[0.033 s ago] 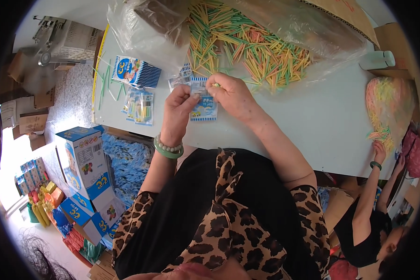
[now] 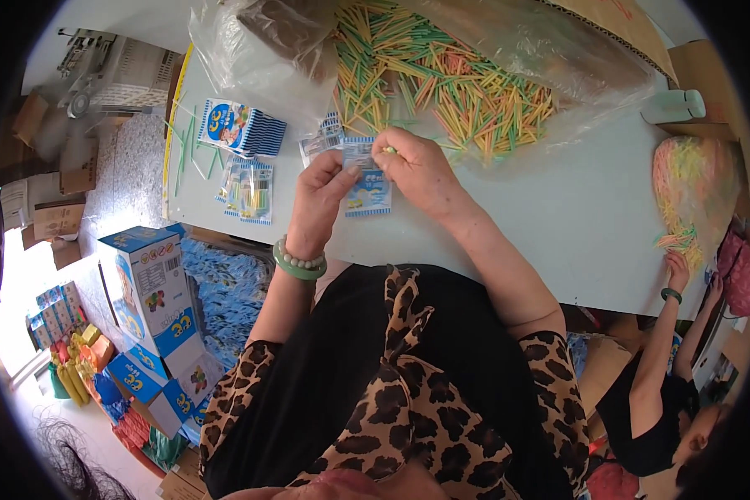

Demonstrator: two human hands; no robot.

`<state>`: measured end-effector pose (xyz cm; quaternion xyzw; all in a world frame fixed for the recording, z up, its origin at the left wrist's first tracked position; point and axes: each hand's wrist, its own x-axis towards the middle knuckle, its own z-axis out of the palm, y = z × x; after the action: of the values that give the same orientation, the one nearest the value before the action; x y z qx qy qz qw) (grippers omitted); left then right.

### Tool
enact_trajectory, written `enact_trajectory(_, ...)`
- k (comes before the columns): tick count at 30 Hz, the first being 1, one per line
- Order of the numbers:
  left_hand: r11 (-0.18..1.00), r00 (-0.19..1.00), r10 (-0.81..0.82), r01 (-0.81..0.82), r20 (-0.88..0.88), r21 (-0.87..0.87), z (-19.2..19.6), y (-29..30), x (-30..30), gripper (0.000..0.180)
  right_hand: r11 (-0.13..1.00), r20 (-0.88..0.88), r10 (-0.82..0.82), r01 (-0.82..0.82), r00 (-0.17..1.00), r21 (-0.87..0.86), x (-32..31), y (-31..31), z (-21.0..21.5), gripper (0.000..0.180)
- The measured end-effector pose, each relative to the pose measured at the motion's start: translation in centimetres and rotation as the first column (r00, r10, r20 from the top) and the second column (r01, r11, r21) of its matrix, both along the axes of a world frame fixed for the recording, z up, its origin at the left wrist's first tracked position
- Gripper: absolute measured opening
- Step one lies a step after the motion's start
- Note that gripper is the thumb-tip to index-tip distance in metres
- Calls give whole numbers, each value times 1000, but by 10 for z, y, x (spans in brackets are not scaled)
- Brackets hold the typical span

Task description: Packaging small colorful plastic items into individual bags and placing them in a container.

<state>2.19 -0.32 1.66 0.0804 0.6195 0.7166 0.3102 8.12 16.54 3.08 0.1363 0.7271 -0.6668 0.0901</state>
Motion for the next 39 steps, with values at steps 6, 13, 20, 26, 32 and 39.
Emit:
enact_trajectory(6, 978, 984, -177, 175, -13, -117, -21, 3, -6, 10, 980, -82, -198, 198, 977, -13, 12, -1, 1, 10)
enact_trajectory(13, 983, 987, -158, 154, -38, -96, -8, 9, -1, 12, 995, 140, -49, 60, 989, -79, 15, 18, -8, 11)
enact_trajectory(20, 975, 954, -203, 176, -220, -137, -13, 10, -5, 11, 990, 51, -49, 42, 998, 133, 16, 12, -7, 9)
enact_trajectory(26, 982, 974, -143, 117, -178, -150, -10, 3, -8, 13, 902, -103, -312, 260, 945, -345, 21, 10, -5, 15)
enact_trajectory(32, 995, 995, -92, 90, -40, -48, -18, 6, -2, 21, 970, -148, -73, 105, 986, 219, 17, 1, 2, 15)
enact_trajectory(39, 983, 950, -159, 127, -270, -135, -16, 4, -9, 23, 984, 60, -31, 20, 998, 175, 17, 5, -6, 16)
